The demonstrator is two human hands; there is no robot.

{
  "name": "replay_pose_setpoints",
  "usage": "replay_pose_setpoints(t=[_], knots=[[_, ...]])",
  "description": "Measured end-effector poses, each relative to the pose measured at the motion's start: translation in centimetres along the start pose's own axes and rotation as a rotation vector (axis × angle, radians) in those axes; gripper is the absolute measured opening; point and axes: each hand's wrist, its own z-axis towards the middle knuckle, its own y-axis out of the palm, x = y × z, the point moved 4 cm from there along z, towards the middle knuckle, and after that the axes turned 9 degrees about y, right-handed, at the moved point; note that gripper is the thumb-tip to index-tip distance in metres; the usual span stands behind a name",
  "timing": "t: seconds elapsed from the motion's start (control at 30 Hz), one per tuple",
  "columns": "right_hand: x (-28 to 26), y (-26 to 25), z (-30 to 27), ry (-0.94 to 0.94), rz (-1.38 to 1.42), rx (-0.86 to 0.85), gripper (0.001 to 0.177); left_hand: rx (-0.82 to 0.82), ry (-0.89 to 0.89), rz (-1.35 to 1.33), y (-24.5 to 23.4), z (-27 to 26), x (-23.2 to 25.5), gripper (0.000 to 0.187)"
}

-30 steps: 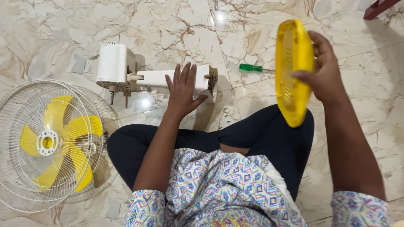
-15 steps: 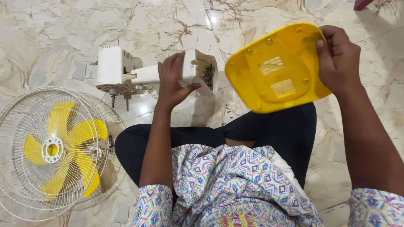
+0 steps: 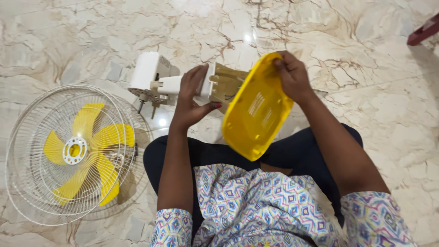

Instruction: The person assembles a standing fan by attaching the motor housing to the fan stand and then fitting the yellow rear cover onto the motor. The person handles the motor, stand, and rear cover, using a screwdriver nearby but not visibly during the clip.

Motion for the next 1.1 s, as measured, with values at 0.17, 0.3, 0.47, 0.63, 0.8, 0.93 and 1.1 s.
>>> replay_pose_setpoints(t=[0.17, 0.3, 0.47, 0.63, 0.8, 0.93, 1.1], knots=[[-2.2, 4.7, 2.9, -0.019, -0.114, -0.037, 0.020, 0.013, -0.011, -0.076, -0.7, -0.3, 0.3, 0.093], [-3.9, 6.1, 4.0, -0.065, -0.188, -0.052, 0.021, 0.017, -0.019, -0.097, -1.2, -0.1, 0.2, 0.088], [-5.5, 7.0, 4.5, -0.066, -0.248, -0.032, 0.018, 0.014, -0.041, -0.161, -2.3, 0.0, 0.1, 0.090], [-7.6, 7.0, 4.2, -0.242, -0.449, 0.053, 0.013, -0.003, -0.036, -0.190, -2.8, 0.3, 0.0, 0.088], [-7.4, 7.0, 4.5, -0.206, -0.515, 0.081, 0.012, -0.060, -0.001, -0.274, -2.8, 0.4, -0.1, 0.087], [-6.6, 7.1, 3.8, -0.230, -0.480, 0.186, 0.012, -0.060, -0.007, -0.244, -2.6, 0.2, -0.4, 0.085], [-6.4, 7.0, 2.7, -0.367, -0.624, 0.232, 0.017, 0.011, -0.143, -0.257, -3.4, -0.1, -1.2, 0.084]])
